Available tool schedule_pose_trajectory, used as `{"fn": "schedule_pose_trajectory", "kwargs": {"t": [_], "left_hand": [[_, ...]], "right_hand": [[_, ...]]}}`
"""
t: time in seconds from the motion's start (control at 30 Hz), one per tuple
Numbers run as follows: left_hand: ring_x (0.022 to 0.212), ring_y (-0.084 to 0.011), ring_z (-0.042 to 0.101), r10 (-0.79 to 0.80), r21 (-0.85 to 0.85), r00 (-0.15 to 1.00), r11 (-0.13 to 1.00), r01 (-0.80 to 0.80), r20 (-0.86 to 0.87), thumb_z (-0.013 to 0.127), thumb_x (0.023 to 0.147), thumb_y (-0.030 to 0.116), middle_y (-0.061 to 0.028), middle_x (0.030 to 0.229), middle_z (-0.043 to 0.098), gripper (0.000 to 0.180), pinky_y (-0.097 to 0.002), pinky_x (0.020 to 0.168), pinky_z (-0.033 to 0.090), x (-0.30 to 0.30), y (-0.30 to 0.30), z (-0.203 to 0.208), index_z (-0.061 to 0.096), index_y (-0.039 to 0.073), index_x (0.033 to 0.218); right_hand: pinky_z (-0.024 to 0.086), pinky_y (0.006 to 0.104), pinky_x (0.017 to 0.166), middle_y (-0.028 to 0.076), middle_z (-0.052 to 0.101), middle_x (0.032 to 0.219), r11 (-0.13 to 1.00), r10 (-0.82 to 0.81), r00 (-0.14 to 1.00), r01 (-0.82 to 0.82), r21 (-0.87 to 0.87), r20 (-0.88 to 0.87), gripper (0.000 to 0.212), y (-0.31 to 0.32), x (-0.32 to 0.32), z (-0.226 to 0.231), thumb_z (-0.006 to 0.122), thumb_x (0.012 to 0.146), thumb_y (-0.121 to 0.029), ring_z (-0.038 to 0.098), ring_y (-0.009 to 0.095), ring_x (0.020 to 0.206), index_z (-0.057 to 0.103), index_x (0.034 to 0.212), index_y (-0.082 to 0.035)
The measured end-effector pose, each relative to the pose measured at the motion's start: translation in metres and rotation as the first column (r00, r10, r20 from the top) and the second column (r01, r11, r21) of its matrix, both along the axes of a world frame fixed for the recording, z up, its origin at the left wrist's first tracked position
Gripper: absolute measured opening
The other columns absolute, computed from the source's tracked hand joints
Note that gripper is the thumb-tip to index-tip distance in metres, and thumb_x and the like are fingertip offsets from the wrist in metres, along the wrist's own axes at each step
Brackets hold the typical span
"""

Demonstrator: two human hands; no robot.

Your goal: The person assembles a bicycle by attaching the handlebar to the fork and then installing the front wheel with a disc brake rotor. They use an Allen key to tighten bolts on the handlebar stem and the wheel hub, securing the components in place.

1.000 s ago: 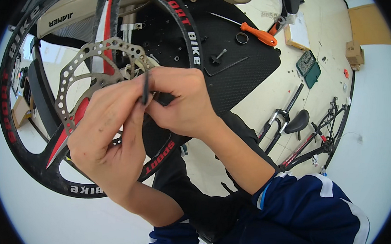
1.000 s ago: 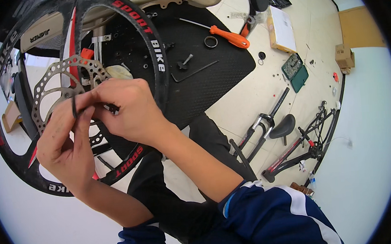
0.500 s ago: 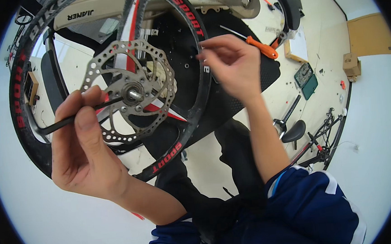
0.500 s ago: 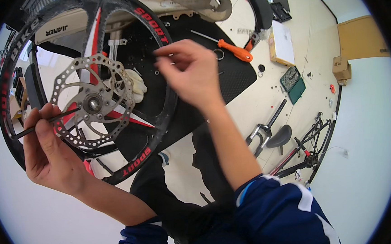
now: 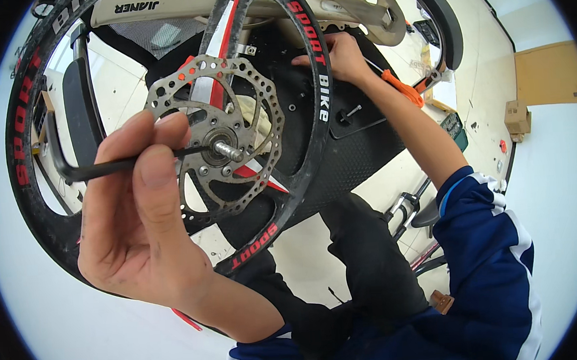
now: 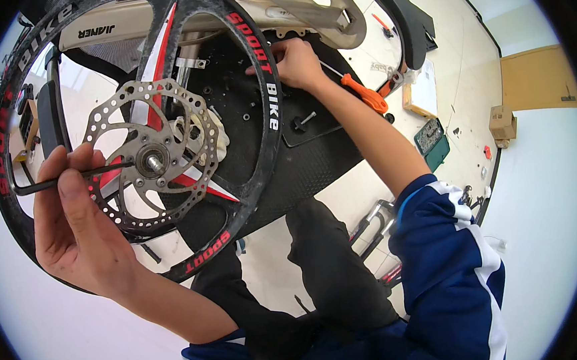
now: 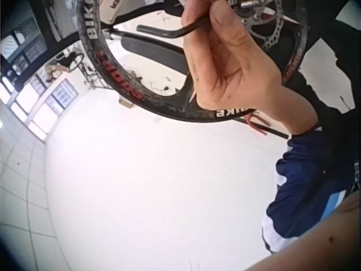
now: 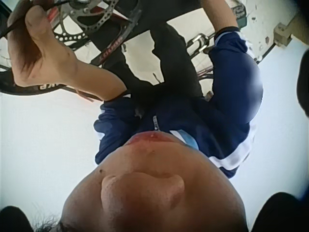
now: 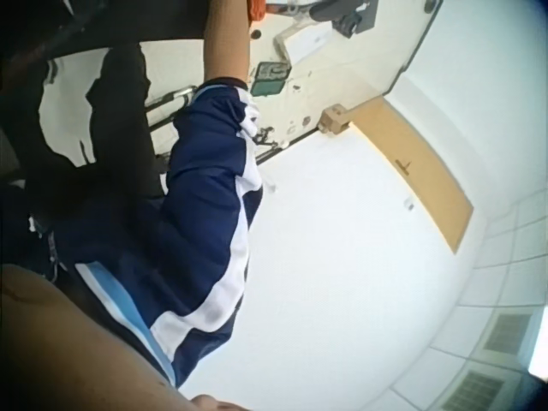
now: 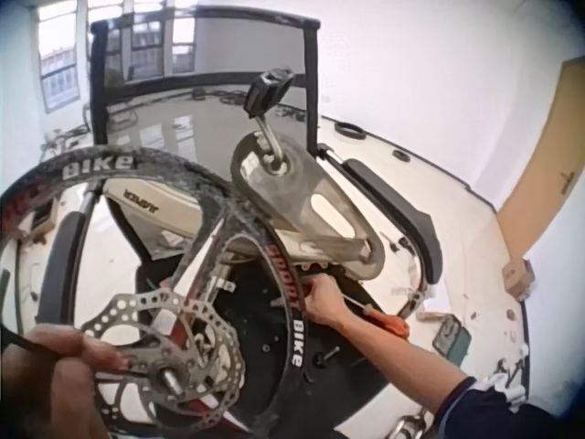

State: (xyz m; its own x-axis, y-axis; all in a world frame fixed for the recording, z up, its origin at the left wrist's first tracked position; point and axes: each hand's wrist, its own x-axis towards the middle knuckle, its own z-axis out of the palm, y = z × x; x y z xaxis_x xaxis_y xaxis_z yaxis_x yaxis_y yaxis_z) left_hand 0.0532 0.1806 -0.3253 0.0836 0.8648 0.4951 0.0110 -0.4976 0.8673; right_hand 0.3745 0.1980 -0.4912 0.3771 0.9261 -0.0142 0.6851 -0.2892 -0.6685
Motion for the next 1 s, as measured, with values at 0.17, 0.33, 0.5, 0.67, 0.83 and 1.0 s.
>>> {"fn": "schedule_pose_trajectory", "kwargs": {"t": [0.17, 0.33, 0.5, 0.67, 0.83, 1.0], "left_hand": [[0.086, -0.0235, 0.07, -0.034, 0.01, 0.999, 0.999, 0.034, -0.026, 0.06, 0.096, 0.005, -0.0218, 0.097, 0.071, 0.027, -0.0316, 0.084, 0.054, 0.006, 0.0, 0.0, 0.063, -0.013, 0.116], [0.083, -0.0191, 0.062, -0.503, 0.1, 0.826, 0.863, 0.494, 0.255, 0.052, 0.099, 0.005, -0.013, 0.1, 0.066, 0.029, -0.0305, 0.073, 0.048, 0.001, 0.007, -0.002, 0.053, -0.01, 0.124], [0.071, -0.0201, 0.053, -0.815, 0.169, 0.294, 0.425, 0.889, 0.5, 0.053, 0.093, 0.004, -0.0041, 0.085, 0.054, 0.027, -0.0294, 0.059, 0.047, -0.024, 0.006, 0.026, 0.042, -0.002, 0.117], [0.073, -0.0198, 0.052, -0.805, 0.231, 0.116, 0.3, 0.926, 0.582, 0.053, 0.091, 0.002, -0.0043, 0.085, 0.053, 0.023, -0.029, 0.06, 0.046, -0.042, -0.024, 0.032, 0.042, -0.001, 0.111], [0.076, -0.0194, 0.052, -0.792, 0.264, 0.043, 0.253, 0.931, 0.609, 0.053, 0.089, -0.001, -0.0045, 0.085, 0.052, 0.02, -0.0286, 0.062, 0.045, -0.038, -0.04, 0.027, 0.042, 0.0, 0.105], [0.078, -0.019, 0.051, -0.779, 0.255, 0.012, 0.22, 0.941, 0.627, 0.053, 0.086, -0.004, -0.0047, 0.085, 0.051, 0.017, -0.0282, 0.063, 0.044, -0.026, -0.054, 0.021, 0.042, 0.0, 0.098]], "right_hand": [[0.056, 0.0429, 0.071, 0.015, 0.072, 0.076, 0.991, -0.127, 0.937, 0.131, 0.01, 0.325, 0.068, 0.016, -0.027, 0.0, 0.08, 0.061, -0.069, 0.071, 0.034, 0.078, 0.075, 0.085, -0.005], [0.055, 0.0404, 0.073, 0.019, 0.07, 0.077, 0.99, -0.102, 0.968, 0.077, 0.118, 0.227, 0.063, 0.021, -0.003, -0.024, 0.079, 0.071, -0.057, 0.07, 0.035, 0.075, 0.071, 0.089, 0.003], [0.044, 0.0297, 0.056, 0.006, 0.059, 0.058, 0.999, 0.016, 1.0, -0.016, 0.038, 0.0, 0.033, -0.022, 0.012, 0.003, 0.078, 0.076, -0.03, 0.052, 0.014, 0.053, 0.074, 0.087, 0.001], [0.025, 0.0237, 0.048, -0.01, 0.037, 0.054, 0.969, -0.168, 0.973, 0.192, 0.154, -0.156, 0.024, -0.113, -0.014, 0.018, 0.077, 0.082, -0.024, 0.031, 0.002, 0.051, 0.072, 0.08, -0.002], [0.024, 0.0233, 0.049, -0.01, 0.033, 0.054, 0.955, -0.27, 0.907, 0.296, 0.033, -0.323, 0.018, -0.171, -0.06, 0.008, 0.078, 0.081, -0.016, 0.028, 0.001, 0.052, 0.069, 0.078, 0.0], [0.025, 0.0236, 0.049, -0.006, 0.033, 0.053, 0.951, -0.248, 0.946, 0.279, 0.131, -0.211, 0.016, -0.177, -0.071, -0.009, 0.077, 0.077, -0.013, 0.029, 0.004, 0.051, 0.068, 0.077, -0.001]]}}
